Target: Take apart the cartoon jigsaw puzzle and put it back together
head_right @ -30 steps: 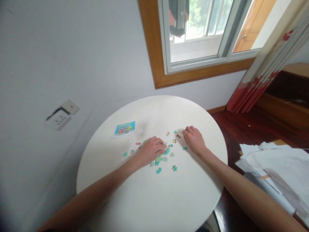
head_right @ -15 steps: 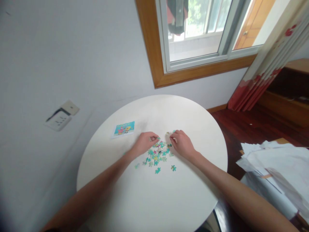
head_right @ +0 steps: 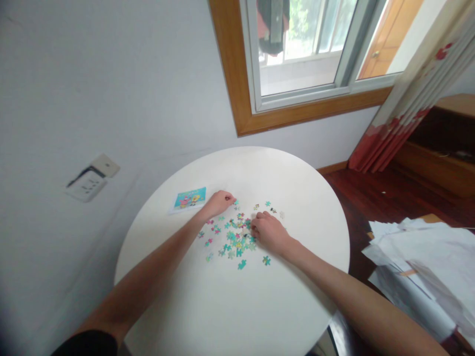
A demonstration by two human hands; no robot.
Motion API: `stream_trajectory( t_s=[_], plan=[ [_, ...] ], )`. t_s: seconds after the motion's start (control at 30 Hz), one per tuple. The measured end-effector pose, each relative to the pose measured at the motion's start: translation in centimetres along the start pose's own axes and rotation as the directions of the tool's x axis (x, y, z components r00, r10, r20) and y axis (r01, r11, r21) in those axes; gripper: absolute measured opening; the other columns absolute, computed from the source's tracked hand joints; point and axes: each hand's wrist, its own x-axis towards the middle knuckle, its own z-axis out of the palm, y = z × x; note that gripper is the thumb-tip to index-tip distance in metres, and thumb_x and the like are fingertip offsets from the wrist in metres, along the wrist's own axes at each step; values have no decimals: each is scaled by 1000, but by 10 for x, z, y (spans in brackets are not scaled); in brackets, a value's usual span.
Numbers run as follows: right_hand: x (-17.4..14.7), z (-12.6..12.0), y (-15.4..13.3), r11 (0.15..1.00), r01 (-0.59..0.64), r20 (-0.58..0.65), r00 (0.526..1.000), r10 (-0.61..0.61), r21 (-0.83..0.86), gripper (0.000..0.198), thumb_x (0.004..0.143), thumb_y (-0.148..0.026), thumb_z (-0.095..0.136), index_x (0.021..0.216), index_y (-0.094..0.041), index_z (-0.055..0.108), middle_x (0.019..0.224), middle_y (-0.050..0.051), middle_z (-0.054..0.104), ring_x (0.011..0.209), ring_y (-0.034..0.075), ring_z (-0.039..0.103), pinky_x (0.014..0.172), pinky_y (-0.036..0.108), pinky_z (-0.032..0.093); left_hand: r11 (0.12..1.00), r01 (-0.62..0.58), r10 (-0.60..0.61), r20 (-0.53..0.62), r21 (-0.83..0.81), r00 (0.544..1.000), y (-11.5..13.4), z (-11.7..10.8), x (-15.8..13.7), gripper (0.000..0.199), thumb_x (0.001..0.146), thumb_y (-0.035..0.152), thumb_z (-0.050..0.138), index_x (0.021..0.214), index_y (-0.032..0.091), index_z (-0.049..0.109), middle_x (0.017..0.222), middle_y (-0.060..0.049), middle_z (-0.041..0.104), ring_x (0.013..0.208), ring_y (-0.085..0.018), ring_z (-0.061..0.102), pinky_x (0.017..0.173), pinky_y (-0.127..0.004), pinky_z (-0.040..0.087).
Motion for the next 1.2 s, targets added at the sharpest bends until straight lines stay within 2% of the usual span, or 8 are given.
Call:
stream_trajectory(
  t_s=[0.2,0.3,0.37,0.43,0.6,0.9,1.03,1.2],
  plan=[
    [4,-2,-1,996,-41,10,999,40,76,7,81,-10,65,78,-17,65,84,6,65,85,19,58,74,27,41,994,18,-15,-28,106,999,-11,-18,-14,17,81,28,67,70,16,71,70,-7,68,70,-19,61,70,-27,44],
    [3,-12,16,974,-103,-51,992,115,201,8,84,-13,61,79,-18,63,79,3,65,74,16,57,68,26,41,983,-154,154,4,100,988,2,-19,-38,9,84,25,66,85,19,72,89,-6,70,89,-19,62,86,-28,45],
    [-3,-20,36,970,-145,-155,972,177,194,10,87,-15,58,78,-18,62,78,3,65,72,16,57,67,27,40,885,-463,456,103,54,884,15,-16,-58,15,91,26,60,98,21,72,99,-6,68,98,-20,60,91,-31,44],
    [-15,-27,58,975,-198,-260,941,219,105,13,87,-14,54,77,-18,61,79,5,64,74,18,56,68,28,40,808,-588,571,195,35,797,27,-12,-76,16,93,25,60,104,24,72,103,-5,67,102,-19,59,92,-31,43],
    [-56,-29,89,972,-229,-281,938,204,-59,16,90,-16,49,79,-18,61,83,8,63,78,20,56,71,31,42,767,-629,579,285,128,764,41,-2,-89,11,90,20,65,99,24,71,103,-4,65,101,-19,58,89,-30,42],
    [-57,-25,36,988,-147,-277,949,154,45,15,94,-20,52,86,-19,65,91,8,64,88,21,59,79,31,45,671,-732,667,336,117,665,41,8,-72,18,98,25,54,94,17,70,90,-5,65,92,-18,58,85,-29,42],
    [-29,-8,0,976,-69,-209,972,112,206,9,89,-18,59,89,-19,68,91,7,66,86,20,60,77,29,44,724,-686,651,261,69,713,40,7,-75,20,98,24,53,90,17,71,88,-5,66,90,-18,58,82,-28,43],
    [-3,9,-23,875,-70,-154,975,162,478,11,88,-20,61,84,-18,71,71,1,67,65,14,57,65,25,41,867,-460,479,66,-189,875,37,1,-90,13,92,23,62,88,17,73,83,-3,68,79,-14,59,75,-24,43]
  ],
)
